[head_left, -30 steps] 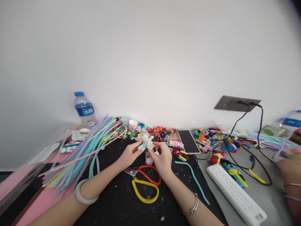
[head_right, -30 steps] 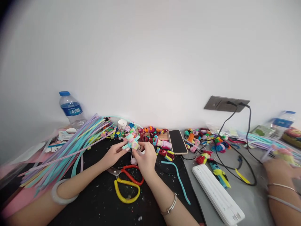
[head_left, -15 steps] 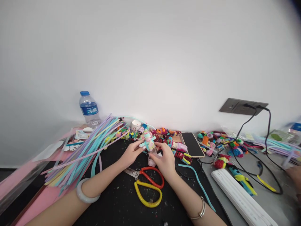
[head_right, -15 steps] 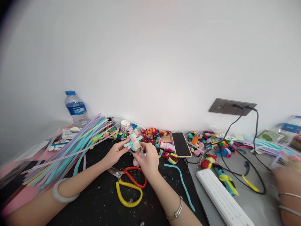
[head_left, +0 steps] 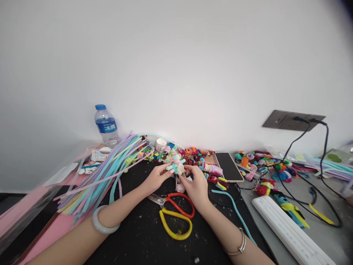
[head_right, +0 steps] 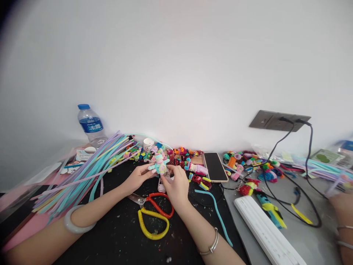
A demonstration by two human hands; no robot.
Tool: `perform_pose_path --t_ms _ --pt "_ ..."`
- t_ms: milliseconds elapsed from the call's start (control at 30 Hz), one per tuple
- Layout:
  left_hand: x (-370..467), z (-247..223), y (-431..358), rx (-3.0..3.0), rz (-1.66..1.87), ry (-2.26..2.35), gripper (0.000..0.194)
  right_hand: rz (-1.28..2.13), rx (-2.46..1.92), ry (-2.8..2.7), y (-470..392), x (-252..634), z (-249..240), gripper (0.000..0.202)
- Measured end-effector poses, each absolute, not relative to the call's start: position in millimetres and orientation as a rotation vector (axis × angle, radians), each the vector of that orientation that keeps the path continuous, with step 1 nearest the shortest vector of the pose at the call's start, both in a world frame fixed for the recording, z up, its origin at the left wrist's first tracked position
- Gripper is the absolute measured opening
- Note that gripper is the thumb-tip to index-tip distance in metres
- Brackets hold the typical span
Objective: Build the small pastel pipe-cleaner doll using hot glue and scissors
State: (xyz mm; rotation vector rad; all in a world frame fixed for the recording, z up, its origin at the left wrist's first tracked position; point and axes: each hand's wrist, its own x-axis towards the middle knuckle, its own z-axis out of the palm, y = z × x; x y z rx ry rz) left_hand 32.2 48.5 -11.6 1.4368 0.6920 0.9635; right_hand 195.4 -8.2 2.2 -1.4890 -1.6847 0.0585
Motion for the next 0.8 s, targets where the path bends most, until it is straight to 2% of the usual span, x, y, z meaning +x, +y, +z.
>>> perform_pose_path --t_ms 367,800 --pt "31.8 -15.2 49.7 1.473 0.978 0.767 0.049 0.078 -1.485 -1.687 -8.0 195.6 0.9 0.020" --pt "32.7 -8.5 48.0 1.492 1.010 0.819 0.043 0.095 -1.457 -1.691 -7.8 197.0 0.8 0.018"
